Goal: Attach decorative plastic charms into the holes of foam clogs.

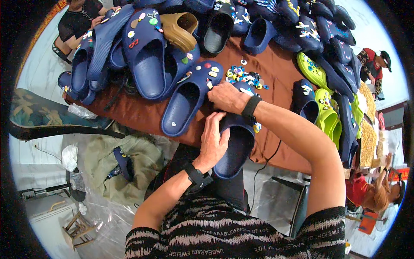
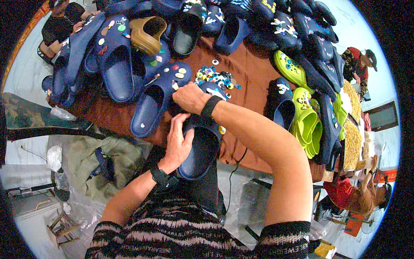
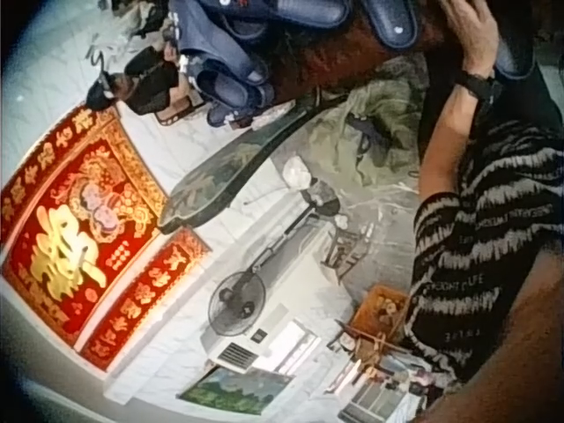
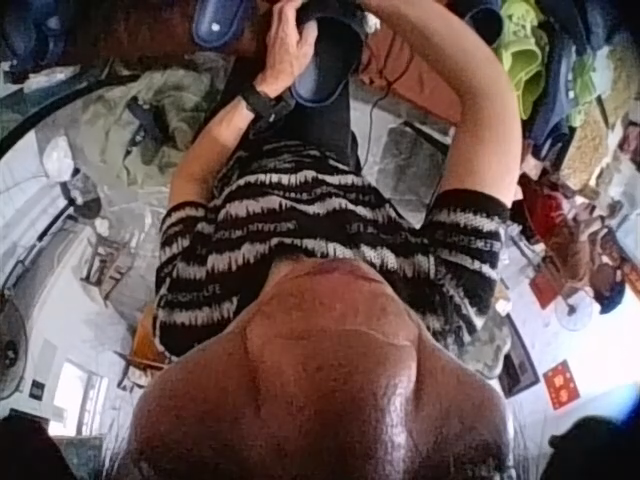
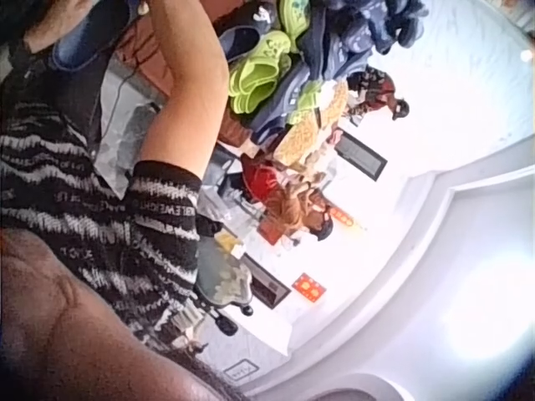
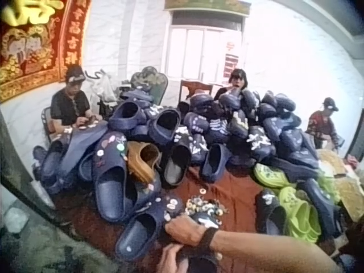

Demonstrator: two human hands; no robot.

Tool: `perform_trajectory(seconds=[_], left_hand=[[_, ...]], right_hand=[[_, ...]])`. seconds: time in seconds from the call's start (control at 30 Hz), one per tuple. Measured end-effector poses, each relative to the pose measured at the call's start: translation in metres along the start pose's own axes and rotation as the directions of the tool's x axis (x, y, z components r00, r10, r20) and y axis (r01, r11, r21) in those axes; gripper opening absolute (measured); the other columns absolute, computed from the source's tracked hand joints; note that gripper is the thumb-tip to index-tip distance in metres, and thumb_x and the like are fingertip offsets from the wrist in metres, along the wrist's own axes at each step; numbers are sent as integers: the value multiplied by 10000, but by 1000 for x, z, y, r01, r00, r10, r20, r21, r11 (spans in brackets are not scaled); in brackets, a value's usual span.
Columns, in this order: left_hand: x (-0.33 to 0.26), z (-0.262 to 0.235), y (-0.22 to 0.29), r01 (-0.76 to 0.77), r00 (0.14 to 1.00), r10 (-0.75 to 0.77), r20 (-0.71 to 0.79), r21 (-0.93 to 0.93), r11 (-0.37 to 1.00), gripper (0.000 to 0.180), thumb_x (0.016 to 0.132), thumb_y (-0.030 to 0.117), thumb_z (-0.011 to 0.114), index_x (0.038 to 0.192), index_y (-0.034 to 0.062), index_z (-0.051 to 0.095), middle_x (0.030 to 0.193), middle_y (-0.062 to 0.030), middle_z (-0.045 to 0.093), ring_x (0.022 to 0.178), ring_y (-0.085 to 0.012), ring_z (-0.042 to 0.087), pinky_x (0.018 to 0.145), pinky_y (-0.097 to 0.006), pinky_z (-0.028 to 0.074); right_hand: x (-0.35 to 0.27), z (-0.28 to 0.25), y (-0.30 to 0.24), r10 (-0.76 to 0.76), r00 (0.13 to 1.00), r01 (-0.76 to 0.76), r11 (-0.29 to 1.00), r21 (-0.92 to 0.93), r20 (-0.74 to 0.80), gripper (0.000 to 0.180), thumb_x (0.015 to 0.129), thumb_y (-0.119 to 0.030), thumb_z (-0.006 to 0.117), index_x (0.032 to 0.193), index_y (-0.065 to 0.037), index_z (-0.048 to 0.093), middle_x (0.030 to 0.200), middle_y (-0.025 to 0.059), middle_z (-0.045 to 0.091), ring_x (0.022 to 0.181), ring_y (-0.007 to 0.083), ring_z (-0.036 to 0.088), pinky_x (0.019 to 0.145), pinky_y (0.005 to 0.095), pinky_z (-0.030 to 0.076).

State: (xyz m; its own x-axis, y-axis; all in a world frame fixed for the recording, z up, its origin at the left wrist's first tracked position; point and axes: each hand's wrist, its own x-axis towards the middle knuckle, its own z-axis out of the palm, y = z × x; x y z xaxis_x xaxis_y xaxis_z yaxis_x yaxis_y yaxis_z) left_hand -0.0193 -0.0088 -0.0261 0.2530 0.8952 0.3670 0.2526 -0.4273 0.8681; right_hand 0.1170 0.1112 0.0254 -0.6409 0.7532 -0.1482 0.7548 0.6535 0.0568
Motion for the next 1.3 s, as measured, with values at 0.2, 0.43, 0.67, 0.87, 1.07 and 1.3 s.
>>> perform_trajectory(seconds=[0.2,0.43,0.67,0.87,1.07,1.3], left_hand=[[0,-1,1,-6,999,6,33,10,1000,465,898,30,592,1348,0,478,1341,-228,506,1287,-402,489,1105,-442,391],[1,-6,5,-119,993,119,0,-47,992,474,931,152,612,1360,5,473,1366,-236,470,1298,-388,463,1134,-442,352],[1,-2,-1,-90,996,90,13,0,996,352,1040,252,475,1278,2,541,1336,-209,501,1250,-399,482,1078,-477,370],[0,1,-2,-85,996,85,2,0,996,337,1048,246,469,1263,-6,534,1309,-225,517,1242,-408,492,1072,-474,382],[1,0,1,-78,997,77,25,21,997,310,1038,180,473,1268,-25,510,1331,-224,504,1283,-380,480,1116,-432,362],[1,-3,1,-60,997,61,36,-21,998,312,1041,188,474,1263,-28,509,1326,-223,509,1289,-381,479,1120,-431,358]], right_hand=[[0,-2,7,14,1000,-14,1000,4,-3,116,791,-140,652,799,-43,715,802,176,714,800,350,714,754,481,541],[-60,-43,22,214,962,-104,860,499,-168,199,833,-171,690,979,-39,715,898,179,714,859,370,689,760,458,545],[-109,-39,-1,233,915,-59,885,461,-330,169,812,-132,720,936,-20,699,881,166,686,875,378,669,776,464,538],[-102,-27,-16,164,903,2,922,387,-397,109,795,-134,725,860,-58,681,847,121,640,888,337,641,808,445,509],[-104,-25,-16,118,938,-62,983,174,-327,63,827,-151,681,865,-102,687,910,85,624,968,290,605,893,419,462],[-109,-32,-23,142,960,-92,974,208,-241,105,873,-180,647,888,-94,706,938,98,637,1005,307,625,887,440,483]])
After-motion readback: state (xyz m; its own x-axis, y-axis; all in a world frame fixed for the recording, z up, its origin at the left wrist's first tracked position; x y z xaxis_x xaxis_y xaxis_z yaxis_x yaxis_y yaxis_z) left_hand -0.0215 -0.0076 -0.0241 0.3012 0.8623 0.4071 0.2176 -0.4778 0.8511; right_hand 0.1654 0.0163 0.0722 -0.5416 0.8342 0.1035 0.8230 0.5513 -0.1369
